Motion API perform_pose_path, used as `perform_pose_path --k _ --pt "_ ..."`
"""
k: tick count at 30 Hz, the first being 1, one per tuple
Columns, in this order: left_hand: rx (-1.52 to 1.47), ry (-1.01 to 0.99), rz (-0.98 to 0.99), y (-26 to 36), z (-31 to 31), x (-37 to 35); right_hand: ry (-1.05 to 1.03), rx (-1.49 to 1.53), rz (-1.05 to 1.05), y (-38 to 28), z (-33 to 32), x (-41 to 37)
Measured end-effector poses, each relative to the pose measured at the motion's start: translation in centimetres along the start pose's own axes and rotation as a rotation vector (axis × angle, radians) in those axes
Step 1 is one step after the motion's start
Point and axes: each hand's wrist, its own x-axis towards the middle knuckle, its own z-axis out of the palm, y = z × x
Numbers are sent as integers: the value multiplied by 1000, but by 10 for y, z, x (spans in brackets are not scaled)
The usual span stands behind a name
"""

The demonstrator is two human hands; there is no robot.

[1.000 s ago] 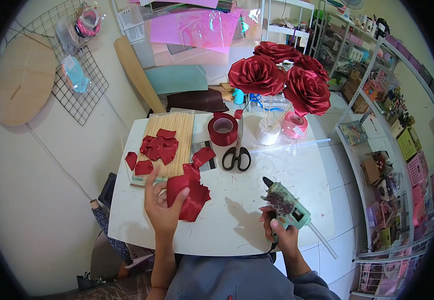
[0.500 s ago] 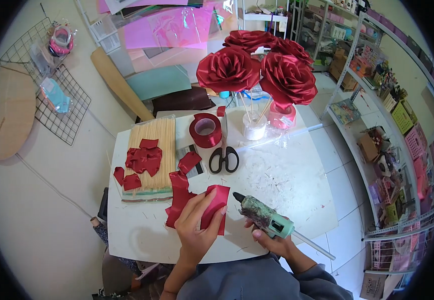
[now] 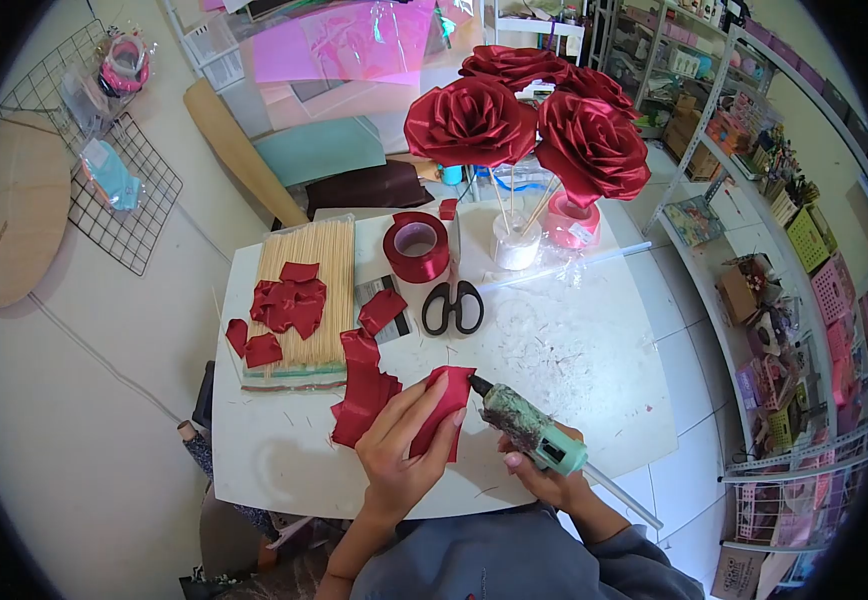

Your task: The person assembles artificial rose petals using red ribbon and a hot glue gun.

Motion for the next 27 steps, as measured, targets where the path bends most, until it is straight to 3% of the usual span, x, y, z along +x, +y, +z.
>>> perform_pose_path --k 27 --pt "45 12 48 1 -2 2 23 26 18 5 0 -2"
